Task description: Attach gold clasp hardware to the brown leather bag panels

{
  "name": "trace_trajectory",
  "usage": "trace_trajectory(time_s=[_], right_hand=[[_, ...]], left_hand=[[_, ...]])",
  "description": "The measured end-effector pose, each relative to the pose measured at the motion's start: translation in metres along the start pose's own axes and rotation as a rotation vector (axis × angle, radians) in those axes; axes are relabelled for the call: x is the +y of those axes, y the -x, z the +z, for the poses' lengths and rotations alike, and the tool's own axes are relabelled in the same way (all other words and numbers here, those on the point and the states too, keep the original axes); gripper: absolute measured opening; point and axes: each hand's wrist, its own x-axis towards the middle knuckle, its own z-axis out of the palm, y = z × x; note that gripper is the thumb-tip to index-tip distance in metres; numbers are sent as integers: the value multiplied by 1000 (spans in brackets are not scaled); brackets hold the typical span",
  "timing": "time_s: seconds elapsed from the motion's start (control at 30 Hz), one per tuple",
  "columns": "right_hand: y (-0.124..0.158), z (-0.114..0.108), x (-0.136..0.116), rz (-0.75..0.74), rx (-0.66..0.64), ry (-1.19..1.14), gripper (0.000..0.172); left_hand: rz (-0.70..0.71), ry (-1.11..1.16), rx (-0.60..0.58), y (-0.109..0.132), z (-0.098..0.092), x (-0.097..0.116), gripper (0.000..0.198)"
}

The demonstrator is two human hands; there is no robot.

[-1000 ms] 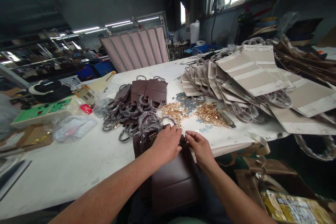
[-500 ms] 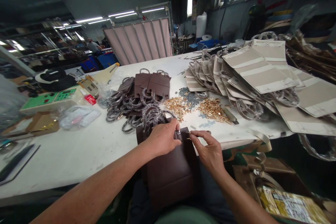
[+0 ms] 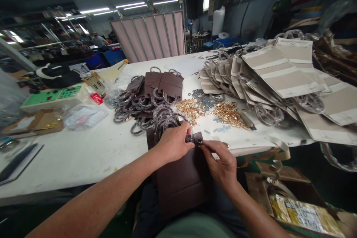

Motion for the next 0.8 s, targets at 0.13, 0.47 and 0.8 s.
trace_trajectory(time_s=[0.13,0.47,0.8], right_hand=[[-1,1,1,-1,-19,23,26],[-1,5,4,14,-27,64,28],[-5,8,-4,74,-43,92,23]], left_hand=[[-9,37,19,0,0,-1,29],[-6,199,36,0,-1,-5,26],[12,268,56,2,-5,0,24]])
